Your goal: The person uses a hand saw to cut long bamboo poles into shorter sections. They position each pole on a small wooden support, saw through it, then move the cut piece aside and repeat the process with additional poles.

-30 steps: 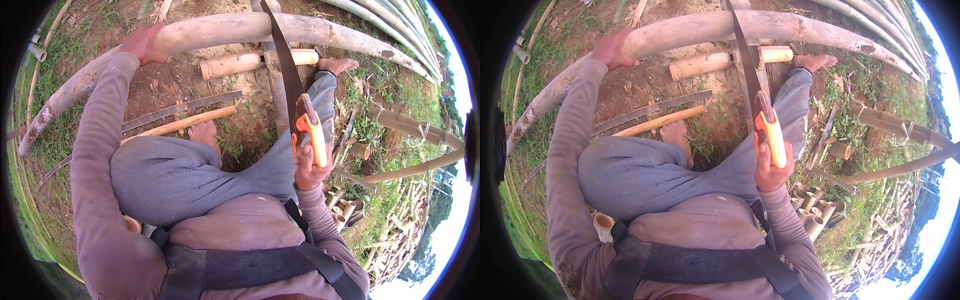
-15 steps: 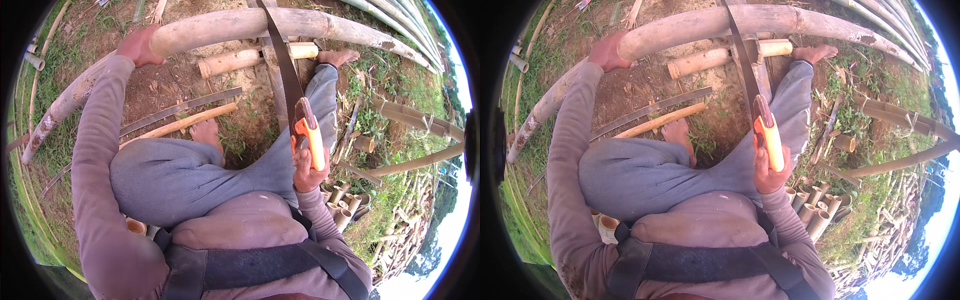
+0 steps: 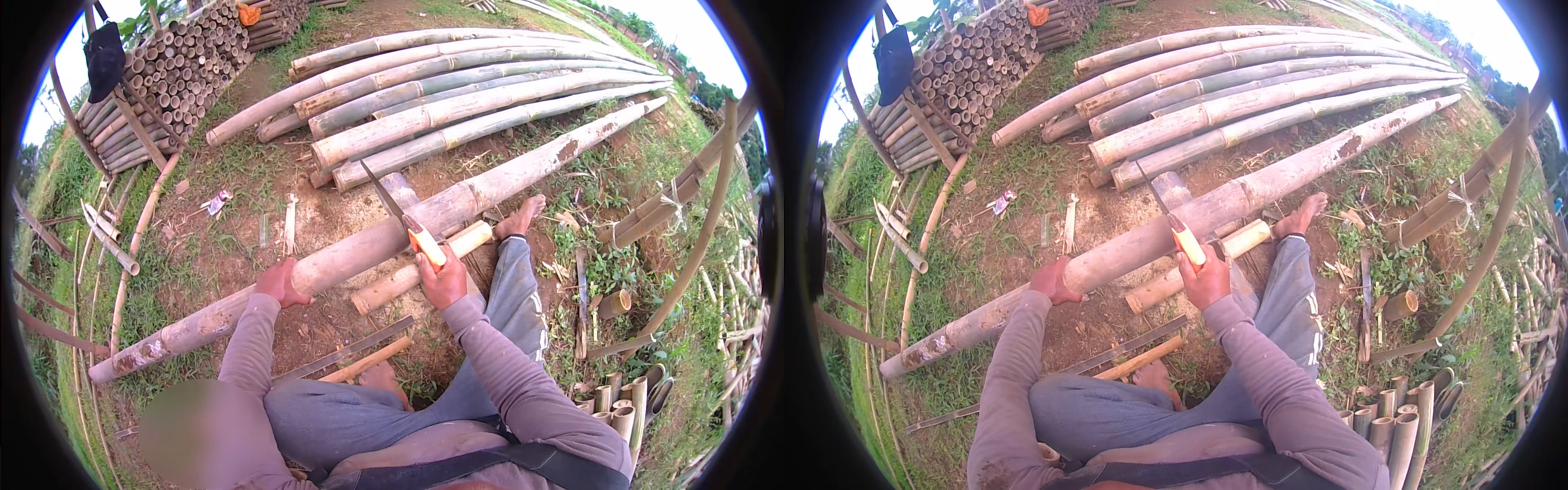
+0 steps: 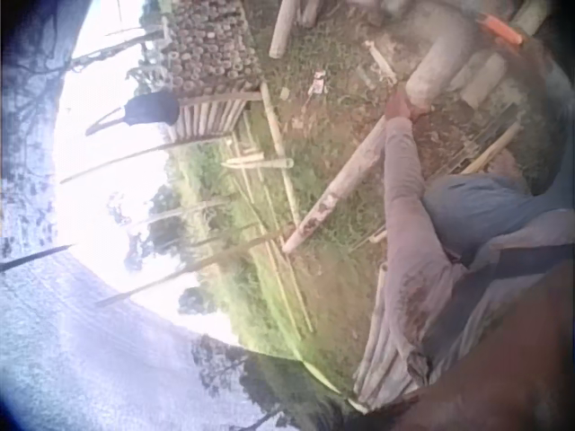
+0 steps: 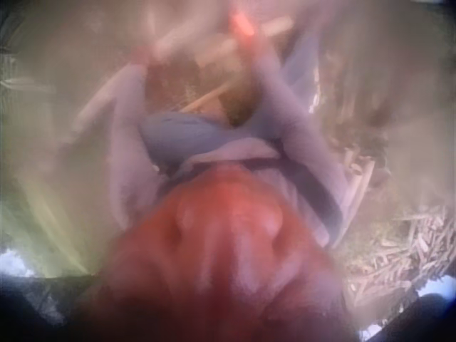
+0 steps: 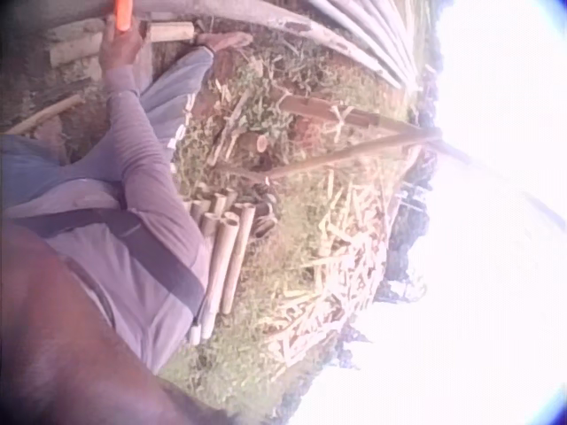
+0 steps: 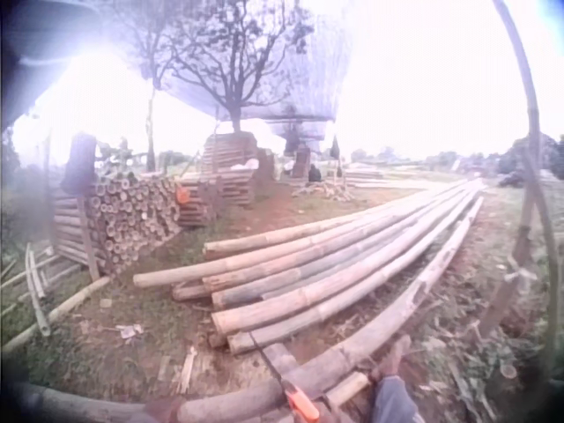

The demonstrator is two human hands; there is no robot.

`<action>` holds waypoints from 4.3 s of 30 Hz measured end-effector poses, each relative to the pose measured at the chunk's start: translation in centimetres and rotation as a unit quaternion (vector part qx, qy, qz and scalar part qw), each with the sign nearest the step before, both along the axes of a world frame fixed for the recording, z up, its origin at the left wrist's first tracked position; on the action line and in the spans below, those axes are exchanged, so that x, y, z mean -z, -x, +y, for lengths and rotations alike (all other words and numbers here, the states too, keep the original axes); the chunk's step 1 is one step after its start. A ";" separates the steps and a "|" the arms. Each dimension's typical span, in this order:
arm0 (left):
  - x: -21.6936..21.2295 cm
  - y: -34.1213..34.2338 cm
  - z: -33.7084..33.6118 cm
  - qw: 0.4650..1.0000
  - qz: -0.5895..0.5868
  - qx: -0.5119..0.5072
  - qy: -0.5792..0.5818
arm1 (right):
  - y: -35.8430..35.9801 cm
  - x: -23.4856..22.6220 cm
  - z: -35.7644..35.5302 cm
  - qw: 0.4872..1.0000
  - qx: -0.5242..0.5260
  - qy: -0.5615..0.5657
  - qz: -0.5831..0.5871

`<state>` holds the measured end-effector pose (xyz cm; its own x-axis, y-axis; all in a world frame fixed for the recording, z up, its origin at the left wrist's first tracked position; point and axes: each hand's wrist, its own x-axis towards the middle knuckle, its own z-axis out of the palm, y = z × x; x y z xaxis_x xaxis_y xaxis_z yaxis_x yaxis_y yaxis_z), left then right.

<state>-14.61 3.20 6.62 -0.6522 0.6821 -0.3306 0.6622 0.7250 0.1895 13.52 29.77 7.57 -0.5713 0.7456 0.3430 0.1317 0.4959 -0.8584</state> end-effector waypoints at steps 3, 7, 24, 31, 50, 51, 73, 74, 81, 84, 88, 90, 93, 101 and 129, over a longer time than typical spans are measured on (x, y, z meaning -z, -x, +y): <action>-0.1 0.4 -1.8 1.000 0.019 0.014 0.007 | 0.6 0.1 -0.9 1.000 -0.013 0.012 0.002; -0.7 0.2 -0.2 0.999 0.007 0.041 -0.012 | -0.2 0.8 0.5 0.999 -0.011 0.032 -0.020; -3.8 -4.1 0.7 0.991 0.127 0.009 0.051 | -8.0 2.7 3.6 0.997 0.000 -0.001 0.080; -1.0 -3.8 -1.6 0.988 0.150 0.033 0.013 | -12.7 11.0 9.0 0.968 0.167 0.145 -0.117; -0.9 -4.2 -1.1 0.991 0.132 0.033 0.006 | -11.2 12.6 7.7 0.977 0.109 0.089 -0.160; -0.9 -4.2 -1.2 0.991 0.127 0.033 0.005 | -11.2 12.5 7.7 0.977 0.107 0.092 -0.161; -0.9 -4.5 -0.7 0.991 0.128 0.028 0.035 | -11.5 13.0 8.2 0.979 0.091 0.075 -0.169; -1.1 -4.6 -0.7 0.990 0.130 0.029 0.036 | -11.5 12.9 8.2 0.978 0.091 0.076 -0.169; -0.8 -4.4 -1.0 0.990 0.137 0.031 0.030 | -11.4 13.2 8.1 0.979 0.088 0.074 -0.167; -0.4 -4.0 -1.1 0.991 0.129 0.034 0.022 | -11.4 13.4 8.2 0.979 0.086 0.075 -0.169; -0.4 -4.2 -0.8 0.990 0.133 0.039 0.017 | -11.6 13.6 8.4 0.979 0.090 0.070 -0.167; -0.2 -4.2 -1.2 0.990 0.137 0.038 0.016 | -11.5 13.0 8.1 0.978 0.089 0.074 -0.174; -0.2 -4.2 -1.0 0.989 0.142 0.040 0.025 | -11.5 13.3 8.2 0.979 0.088 0.060 -0.173; -0.4 -4.1 -1.0 0.990 0.131 0.038 0.027 | -11.5 13.1 8.2 0.977 0.084 0.076 -0.181; -3.0 -2.0 -0.6 0.994 0.101 0.023 0.034 | -10.6 6.1 3.5 0.997 -0.017 0.071 0.016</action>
<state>-12.62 2.55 9.65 -0.6781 0.6936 -0.2432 0.7150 0.6991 0.0002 24.12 33.22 1.47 -0.5875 0.7682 0.2544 0.0884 0.3734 -0.9234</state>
